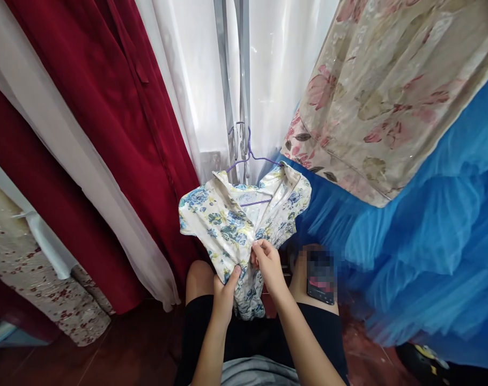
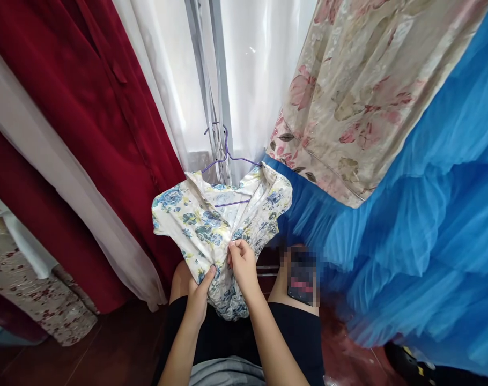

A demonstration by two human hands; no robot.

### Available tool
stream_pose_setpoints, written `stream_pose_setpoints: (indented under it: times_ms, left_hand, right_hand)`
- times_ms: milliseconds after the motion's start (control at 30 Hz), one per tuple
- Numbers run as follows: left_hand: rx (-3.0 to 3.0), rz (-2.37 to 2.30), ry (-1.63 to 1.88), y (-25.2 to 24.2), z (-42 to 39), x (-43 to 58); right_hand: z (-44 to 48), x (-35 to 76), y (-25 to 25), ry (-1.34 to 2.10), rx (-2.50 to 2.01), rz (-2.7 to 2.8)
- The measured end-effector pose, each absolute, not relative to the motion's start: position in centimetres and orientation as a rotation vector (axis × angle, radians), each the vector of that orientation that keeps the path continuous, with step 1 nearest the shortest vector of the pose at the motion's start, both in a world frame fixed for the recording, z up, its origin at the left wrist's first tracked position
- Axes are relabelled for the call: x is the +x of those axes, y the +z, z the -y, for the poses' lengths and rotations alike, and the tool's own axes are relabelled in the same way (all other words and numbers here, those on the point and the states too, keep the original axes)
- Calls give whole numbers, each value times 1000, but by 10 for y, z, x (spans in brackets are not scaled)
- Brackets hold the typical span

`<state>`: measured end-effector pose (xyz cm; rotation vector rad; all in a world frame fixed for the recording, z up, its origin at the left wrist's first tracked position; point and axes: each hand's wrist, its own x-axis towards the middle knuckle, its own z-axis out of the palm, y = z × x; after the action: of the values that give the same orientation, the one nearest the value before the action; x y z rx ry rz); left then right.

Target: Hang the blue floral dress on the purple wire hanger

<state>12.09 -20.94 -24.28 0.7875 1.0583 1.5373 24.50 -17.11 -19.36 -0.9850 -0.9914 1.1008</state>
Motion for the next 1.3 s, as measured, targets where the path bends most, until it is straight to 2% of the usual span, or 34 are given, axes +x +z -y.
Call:
stream_pose_setpoints:
  times_ms: [267,433,533,633,733,1300]
  left_hand:
    - [698,-982,1544,-235,212,119]
    - [837,-1274,1912,-239,201,98]
    - [1171,-1509,2061,-240,200,98]
    - [1737,-1438,1795,-229,200,119]
    - [1984,-1264,1621,-214,195,147]
    - [1855,-1199,1577,-207,192,163]
  right_hand:
    - [167,249,-187,1193,-961,923]
    - [188,265,-176,1270,-964,859]
    - [196,274,-172,1295,-986,861]
    - [198,277,-170,1286,-1011,900]
    - [199,277,-169,1303,-999,943]
    - [201,281,-178,1378,-958,860]
